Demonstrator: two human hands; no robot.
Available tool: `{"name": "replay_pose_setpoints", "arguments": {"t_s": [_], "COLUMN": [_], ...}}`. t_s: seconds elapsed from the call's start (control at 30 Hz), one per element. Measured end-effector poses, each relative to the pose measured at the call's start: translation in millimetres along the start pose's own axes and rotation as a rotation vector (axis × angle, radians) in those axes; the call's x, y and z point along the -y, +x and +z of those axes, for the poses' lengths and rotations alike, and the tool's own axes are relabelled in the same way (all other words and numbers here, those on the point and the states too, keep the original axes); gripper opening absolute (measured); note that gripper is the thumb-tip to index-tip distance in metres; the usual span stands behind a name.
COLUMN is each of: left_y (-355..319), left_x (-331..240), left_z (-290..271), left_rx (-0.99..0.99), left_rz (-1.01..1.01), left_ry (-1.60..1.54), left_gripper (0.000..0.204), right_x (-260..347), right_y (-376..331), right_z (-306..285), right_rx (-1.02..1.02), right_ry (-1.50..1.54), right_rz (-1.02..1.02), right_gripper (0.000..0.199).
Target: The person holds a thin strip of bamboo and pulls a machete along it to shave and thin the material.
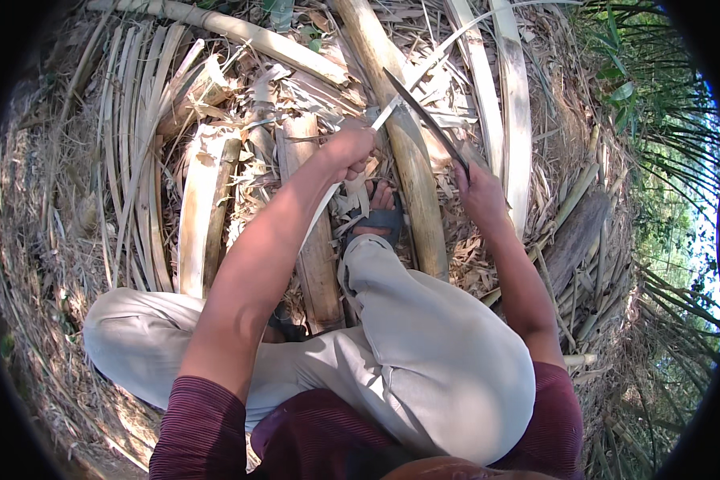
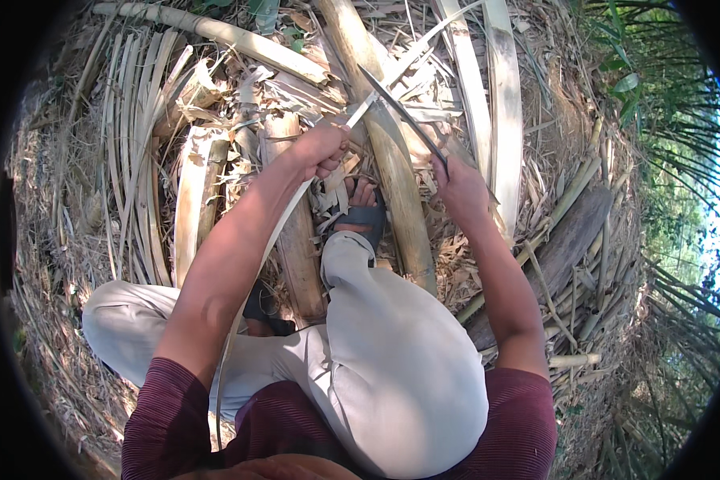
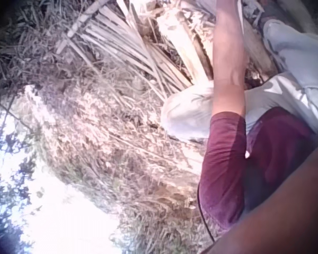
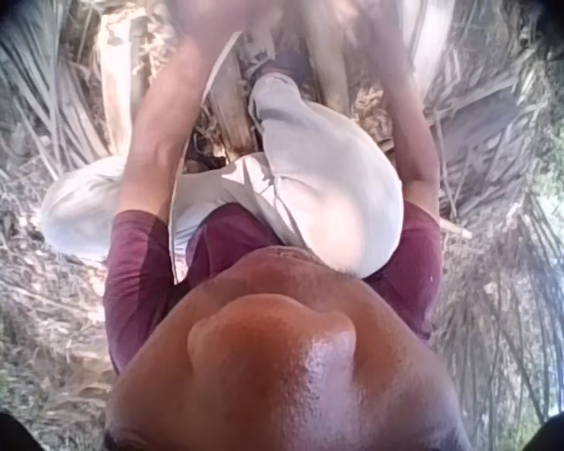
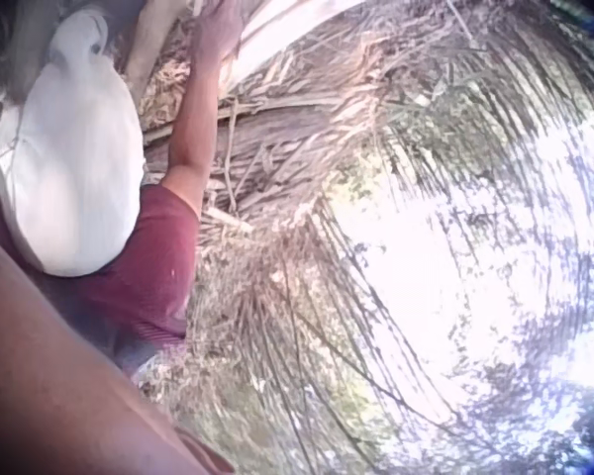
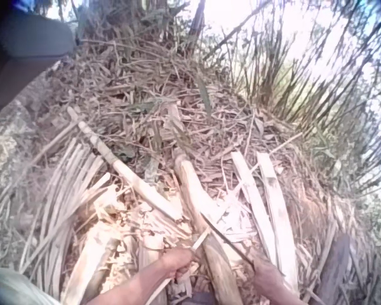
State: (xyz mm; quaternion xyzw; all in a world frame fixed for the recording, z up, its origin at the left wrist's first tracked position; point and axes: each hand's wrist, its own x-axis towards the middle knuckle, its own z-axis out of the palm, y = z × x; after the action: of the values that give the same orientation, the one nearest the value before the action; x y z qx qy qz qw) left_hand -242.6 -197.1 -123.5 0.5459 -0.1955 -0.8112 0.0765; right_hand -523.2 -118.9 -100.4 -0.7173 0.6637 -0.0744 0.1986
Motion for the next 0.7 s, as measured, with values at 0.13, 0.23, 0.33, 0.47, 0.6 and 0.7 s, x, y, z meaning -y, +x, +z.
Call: {"name": "replay_pose_setpoints", "arguments": {"t_s": [0.13, 0.23, 0.33, 0.47, 0.6, 0.7], "left_y": [4, 1, -2, 1, 9, 0], "left_x": [1, 12, 10, 3, -1, 5], "left_z": [1, -9, -12, 2, 1, -5], "left_rx": [-0.043, -0.102, -0.058, -0.09, -0.087, -0.097], "left_rz": [0.035, 0.015, 0.008, -0.01, 0.03, 0.033], "left_ry": [0.017, 0.004, -0.027, 0.019, 0.021, 0.041], "left_gripper": [0.036, 0.035, 0.036, 0.038, 0.037, 0.035], "right_x": [9, 37, 28, 3, 27, 42], "right_y": [-3, -2, -1, -1, 10, 1], "right_z": [-15, -24, -11, -5, -25, -27], "right_rx": [0.037, -0.104, -0.179, 0.078, 0.052, -0.201], "right_ry": [0.237, 0.373, 0.246, 0.005, 0.194, 0.268], "right_rz": [0.152, 0.153, 0.015, 0.021, 0.15, 0.043], "right_gripper": [0.029, 0.032, 0.031, 0.03, 0.032, 0.03]}}
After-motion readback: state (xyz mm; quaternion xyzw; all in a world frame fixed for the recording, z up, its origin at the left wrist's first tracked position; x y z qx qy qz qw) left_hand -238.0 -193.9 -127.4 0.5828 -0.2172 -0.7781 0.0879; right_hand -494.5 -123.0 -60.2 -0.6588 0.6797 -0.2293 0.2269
